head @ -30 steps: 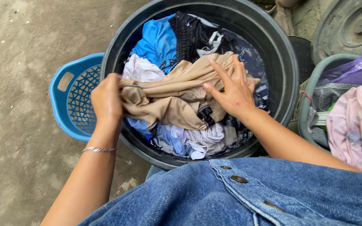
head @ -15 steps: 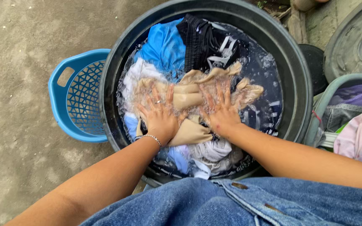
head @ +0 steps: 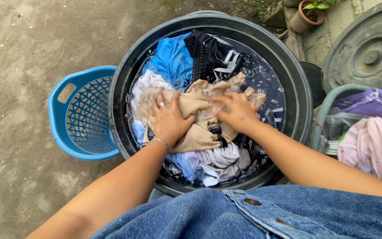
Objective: The person washes clothes by hand in a large basin, applying soap from a bar and scrubbing a striped shirt vigorously while adding water and detergent from a packet.
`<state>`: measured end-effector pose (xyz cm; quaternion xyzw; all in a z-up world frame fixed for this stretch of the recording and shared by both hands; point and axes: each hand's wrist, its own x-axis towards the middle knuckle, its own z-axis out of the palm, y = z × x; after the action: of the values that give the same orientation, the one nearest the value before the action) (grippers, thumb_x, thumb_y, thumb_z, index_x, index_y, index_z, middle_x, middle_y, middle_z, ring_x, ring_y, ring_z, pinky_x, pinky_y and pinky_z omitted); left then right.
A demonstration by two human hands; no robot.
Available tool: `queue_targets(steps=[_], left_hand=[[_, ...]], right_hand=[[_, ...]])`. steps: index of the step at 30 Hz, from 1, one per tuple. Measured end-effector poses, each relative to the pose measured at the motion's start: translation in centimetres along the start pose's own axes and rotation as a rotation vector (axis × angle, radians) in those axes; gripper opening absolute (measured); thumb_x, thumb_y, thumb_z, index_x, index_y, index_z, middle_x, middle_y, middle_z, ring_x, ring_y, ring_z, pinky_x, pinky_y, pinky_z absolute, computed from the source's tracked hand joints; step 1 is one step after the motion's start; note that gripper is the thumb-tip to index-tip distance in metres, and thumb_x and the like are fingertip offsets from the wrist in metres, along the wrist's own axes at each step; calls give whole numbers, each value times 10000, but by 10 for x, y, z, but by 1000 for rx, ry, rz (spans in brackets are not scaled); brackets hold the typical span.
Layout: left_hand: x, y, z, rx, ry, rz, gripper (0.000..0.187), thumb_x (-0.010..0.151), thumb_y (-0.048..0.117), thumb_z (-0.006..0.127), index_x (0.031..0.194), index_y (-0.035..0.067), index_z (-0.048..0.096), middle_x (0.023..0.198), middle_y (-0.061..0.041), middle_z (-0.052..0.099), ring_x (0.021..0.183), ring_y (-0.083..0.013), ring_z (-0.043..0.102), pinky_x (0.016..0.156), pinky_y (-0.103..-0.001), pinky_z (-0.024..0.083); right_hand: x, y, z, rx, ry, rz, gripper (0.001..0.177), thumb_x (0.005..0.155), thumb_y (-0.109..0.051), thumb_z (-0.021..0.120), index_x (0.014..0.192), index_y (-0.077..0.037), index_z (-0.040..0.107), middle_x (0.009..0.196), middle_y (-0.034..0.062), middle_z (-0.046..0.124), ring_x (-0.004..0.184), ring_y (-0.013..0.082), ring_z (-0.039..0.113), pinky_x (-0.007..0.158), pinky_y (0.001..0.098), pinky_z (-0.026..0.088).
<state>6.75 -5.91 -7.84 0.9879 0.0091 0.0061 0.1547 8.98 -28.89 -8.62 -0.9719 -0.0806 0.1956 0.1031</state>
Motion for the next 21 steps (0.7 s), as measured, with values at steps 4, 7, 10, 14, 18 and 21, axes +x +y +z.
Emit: queue_targets(steps=[4, 7, 10, 14, 18, 21], left_hand=[[-1, 37, -20, -241, 369, 73, 482, 710, 272, 786, 1137, 143, 600, 1263, -178, 529, 1243, -413, 486, 1045, -672, 302], [13, 84, -12, -631, 489, 370, 310, 790, 62, 700, 1055, 83, 541, 1120, -188, 547, 1095, -400, 532, 959, -489, 451], [22, 138, -12, -771, 382, 568, 186, 793, -8, 693, 838, 67, 529, 876, -130, 579, 892, -341, 577, 781, -448, 466], [19, 204, -9, -810, 222, 705, 180, 753, -15, 684, 750, 30, 510, 744, -119, 547, 747, -327, 584, 663, -453, 461], [-2, 280, 9, -902, 140, 894, 171, 735, -21, 692, 735, 31, 529, 735, -105, 592, 751, -315, 608, 674, -429, 481], [-15, 335, 24, -870, -17, 964, 156, 753, 13, 722, 827, 59, 592, 839, -96, 650, 868, -294, 642, 776, -416, 522]], right_hand=[[-36, 33, -20, 495, 441, 68, 369, 975, -394, 665, 1251, -172, 770, 1250, 186, 708, 1128, 281, 724, 997, 373, 561], [-63, 51, -39, 478, 441, -34, 397, 911, -328, 743, 1252, -126, 722, 1212, 231, 614, 1074, 313, 676, 961, 373, 553], [-97, 69, -58, 508, 362, -22, 495, 858, -321, 752, 1310, -143, 654, 1234, 215, 522, 1059, 304, 650, 922, 393, 537], [-157, 120, -68, 440, 454, 179, 447, 881, -310, 751, 1293, -147, 687, 1291, 196, 548, 1074, 275, 651, 944, 369, 515], [-235, 196, -53, 952, 517, 528, 401, 935, -338, 647, 1314, -220, 707, 1336, 186, 717, 1123, 222, 664, 886, 355, 504], [-291, 241, -41, 947, 725, 625, 365, 992, -336, 649, 1294, -140, 711, 1374, 152, 722, 1143, 211, 687, 917, 344, 515]])
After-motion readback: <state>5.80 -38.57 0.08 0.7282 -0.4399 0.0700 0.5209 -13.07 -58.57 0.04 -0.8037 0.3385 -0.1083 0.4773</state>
